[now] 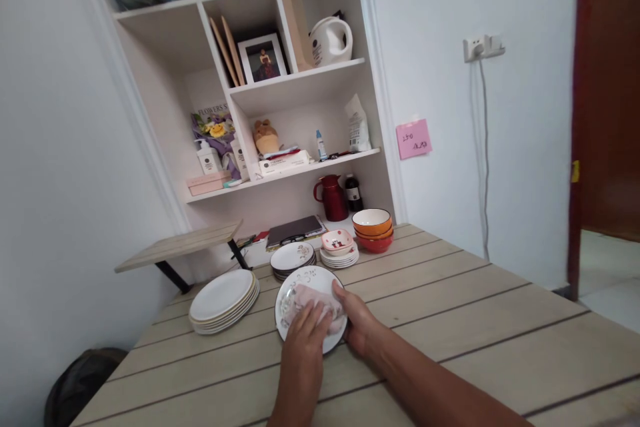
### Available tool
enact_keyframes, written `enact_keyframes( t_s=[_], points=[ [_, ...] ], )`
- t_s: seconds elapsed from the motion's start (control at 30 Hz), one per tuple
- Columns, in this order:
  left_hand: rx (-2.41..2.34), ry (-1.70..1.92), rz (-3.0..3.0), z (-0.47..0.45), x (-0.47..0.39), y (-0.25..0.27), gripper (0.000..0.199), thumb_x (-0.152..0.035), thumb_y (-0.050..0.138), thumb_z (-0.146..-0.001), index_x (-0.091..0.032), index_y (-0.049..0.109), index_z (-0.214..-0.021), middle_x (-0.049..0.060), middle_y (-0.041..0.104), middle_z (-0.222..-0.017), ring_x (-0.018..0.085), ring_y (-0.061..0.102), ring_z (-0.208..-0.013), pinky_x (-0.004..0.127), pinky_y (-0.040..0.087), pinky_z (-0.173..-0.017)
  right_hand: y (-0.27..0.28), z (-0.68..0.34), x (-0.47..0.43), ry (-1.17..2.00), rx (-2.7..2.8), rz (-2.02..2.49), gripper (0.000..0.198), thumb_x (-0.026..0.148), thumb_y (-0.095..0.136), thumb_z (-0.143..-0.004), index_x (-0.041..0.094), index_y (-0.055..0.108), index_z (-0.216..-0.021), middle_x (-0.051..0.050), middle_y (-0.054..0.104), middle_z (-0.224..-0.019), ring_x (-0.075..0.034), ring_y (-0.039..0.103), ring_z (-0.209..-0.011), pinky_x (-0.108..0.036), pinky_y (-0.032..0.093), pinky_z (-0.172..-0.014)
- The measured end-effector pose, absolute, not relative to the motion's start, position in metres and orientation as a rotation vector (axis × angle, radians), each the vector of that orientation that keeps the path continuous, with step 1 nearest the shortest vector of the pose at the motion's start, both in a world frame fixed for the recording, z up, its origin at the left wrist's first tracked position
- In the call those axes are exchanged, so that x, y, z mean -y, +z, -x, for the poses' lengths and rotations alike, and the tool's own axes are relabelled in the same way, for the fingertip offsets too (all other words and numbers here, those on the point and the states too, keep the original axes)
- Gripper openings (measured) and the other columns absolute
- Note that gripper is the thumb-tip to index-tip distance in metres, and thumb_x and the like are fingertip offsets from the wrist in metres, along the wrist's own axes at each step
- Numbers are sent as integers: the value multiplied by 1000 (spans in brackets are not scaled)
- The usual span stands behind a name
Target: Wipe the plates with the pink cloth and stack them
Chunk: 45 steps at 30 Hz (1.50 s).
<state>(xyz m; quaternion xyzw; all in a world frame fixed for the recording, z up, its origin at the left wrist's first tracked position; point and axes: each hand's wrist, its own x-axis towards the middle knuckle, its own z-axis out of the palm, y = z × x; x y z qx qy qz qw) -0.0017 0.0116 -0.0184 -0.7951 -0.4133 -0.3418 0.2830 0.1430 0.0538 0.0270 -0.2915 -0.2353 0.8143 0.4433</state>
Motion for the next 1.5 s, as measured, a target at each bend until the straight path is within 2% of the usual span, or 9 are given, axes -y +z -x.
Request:
enact_keyframes(
  t_s=[0.17,0.27,0.47,0.73,0.93,1.1,1.3,1.5],
  points=[
    [1081,-930,2158,6,-24,-27,51,-4,39,-85,-24,60,-127,6,64,-129,23,50,-129,46,47,-101,26,-140,-50,2044,615,735,47,46,53,-88,5,67,-106,-16,76,-86,-24,72,-77,-36,54,-79],
    [1151,-904,2058,9,-25,-26,56,-1,38,-82,-25,59,-128,6,64,-128,24,52,-126,49,47,-102,22,-134,-49,2012,589,763,45,46,56,-86,7,66,-107,-15,76,-85,-23,72,-76,-35,54,-78],
    [1364,-757,1987,6,-9,-14,50,-3,41,-84,-23,62,-124,6,66,-124,24,60,-117,41,56,-92,21,-136,-57,1927,459,802,45,45,51,-89,10,60,-116,-14,77,-86,-23,72,-76,-38,55,-78],
    [1127,-820,2236,2,-4,-9,58,0,38,-80,-23,58,-129,6,65,-127,21,58,-120,39,55,-94,25,-150,-64,1910,471,765,48,43,49,-90,7,59,-119,-16,76,-97,-24,72,-84,-39,54,-85],
    [1208,-844,2304,0,-2,-2,61,0,37,-78,-25,56,-131,7,61,-132,22,54,-125,46,50,-99,22,-144,-55,2000,622,751,49,46,53,-88,4,65,-109,-18,75,-97,-27,72,-85,-40,53,-85],
    [1397,-841,2158,2,-4,-3,63,2,38,-78,-26,56,-131,5,60,-133,24,51,-128,53,41,-108,17,-136,-53,1976,641,818,46,47,60,-84,8,67,-106,-17,76,-96,-25,72,-83,-37,53,-83],
    [1498,-811,2069,3,-5,-10,51,-3,37,-85,-20,58,-129,8,61,-132,25,52,-126,46,49,-101,17,-136,-59,1921,520,821,47,48,56,-85,10,63,-112,-14,76,-93,-23,72,-82,-36,55,-79],
    [1332,-851,2231,2,-4,-11,51,-3,37,-85,-22,60,-127,5,62,-131,22,53,-126,43,50,-101,22,-144,-61,1913,505,748,44,45,48,-90,10,61,-115,-14,76,-94,-23,72,-81,-36,55,-80]
  ],
)
